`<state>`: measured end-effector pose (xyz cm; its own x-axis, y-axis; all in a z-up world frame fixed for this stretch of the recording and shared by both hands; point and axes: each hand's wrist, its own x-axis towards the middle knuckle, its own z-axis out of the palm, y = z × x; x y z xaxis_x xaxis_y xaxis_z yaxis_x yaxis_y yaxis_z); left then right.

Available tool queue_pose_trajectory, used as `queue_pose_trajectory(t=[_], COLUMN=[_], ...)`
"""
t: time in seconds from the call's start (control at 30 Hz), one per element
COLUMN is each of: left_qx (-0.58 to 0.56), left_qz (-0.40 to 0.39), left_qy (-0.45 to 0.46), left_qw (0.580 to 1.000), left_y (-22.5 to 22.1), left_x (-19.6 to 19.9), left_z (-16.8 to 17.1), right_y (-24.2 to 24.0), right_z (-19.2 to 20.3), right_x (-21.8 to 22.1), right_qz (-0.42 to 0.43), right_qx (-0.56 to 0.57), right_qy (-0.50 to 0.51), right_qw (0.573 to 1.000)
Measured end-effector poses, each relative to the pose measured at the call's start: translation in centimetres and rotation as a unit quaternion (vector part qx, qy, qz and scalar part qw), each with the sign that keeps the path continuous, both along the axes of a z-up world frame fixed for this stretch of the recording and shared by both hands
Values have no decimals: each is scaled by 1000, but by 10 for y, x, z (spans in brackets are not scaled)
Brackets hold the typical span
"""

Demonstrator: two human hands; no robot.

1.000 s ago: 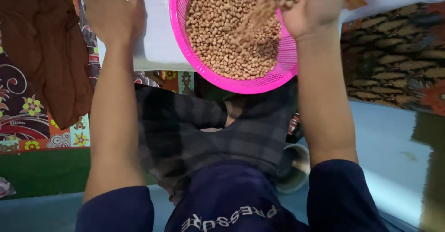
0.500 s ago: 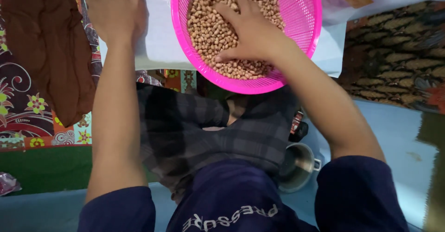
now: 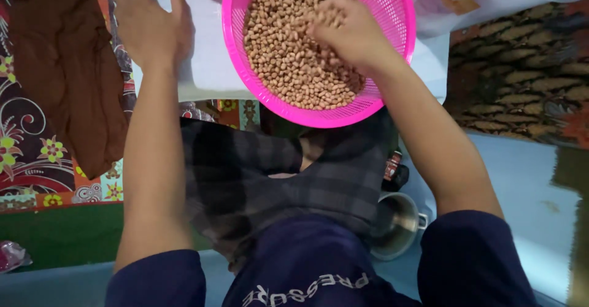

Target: Sorting and sifting through peanuts in a plastic basket by hand

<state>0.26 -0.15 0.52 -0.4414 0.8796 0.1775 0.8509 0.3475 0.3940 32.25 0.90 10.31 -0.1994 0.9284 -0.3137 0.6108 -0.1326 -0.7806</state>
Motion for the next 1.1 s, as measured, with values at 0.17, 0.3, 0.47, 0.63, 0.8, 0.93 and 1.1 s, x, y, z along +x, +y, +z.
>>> queue_pose_trajectory(t=[0.17, 0.3, 0.47, 0.63, 0.8, 0.93, 1.1], left_qx=[-2, -4, -14, -12, -21, -6, -4], left_qz=[8, -3, 7, 16, 1, 5, 10], left_qy=[1, -4, 23, 54, 34, 37, -30], left_qw=[1000, 1000, 1000, 998, 999, 999, 999], left_y=[0, 0, 2, 3, 4, 0, 0], left_x=[0, -1, -1, -3, -3, -1, 0], left_z=[-1, -2, -5, -11, -12, -8, 4], right_y=[18, 21, 31, 26, -4, -3, 8], right_z=[9, 15, 7, 11, 33, 30, 1], right_x=[13, 16, 6, -23, -69, -67, -43], right_qz=[-110, -110, -36, 42, 298, 294, 282], right_qx=[-69, -44, 57, 153, 24, 23, 47], right_qy=[382, 391, 225, 47, -286, -302, -270], right_qw=[915, 913, 972, 986, 910, 906, 920])
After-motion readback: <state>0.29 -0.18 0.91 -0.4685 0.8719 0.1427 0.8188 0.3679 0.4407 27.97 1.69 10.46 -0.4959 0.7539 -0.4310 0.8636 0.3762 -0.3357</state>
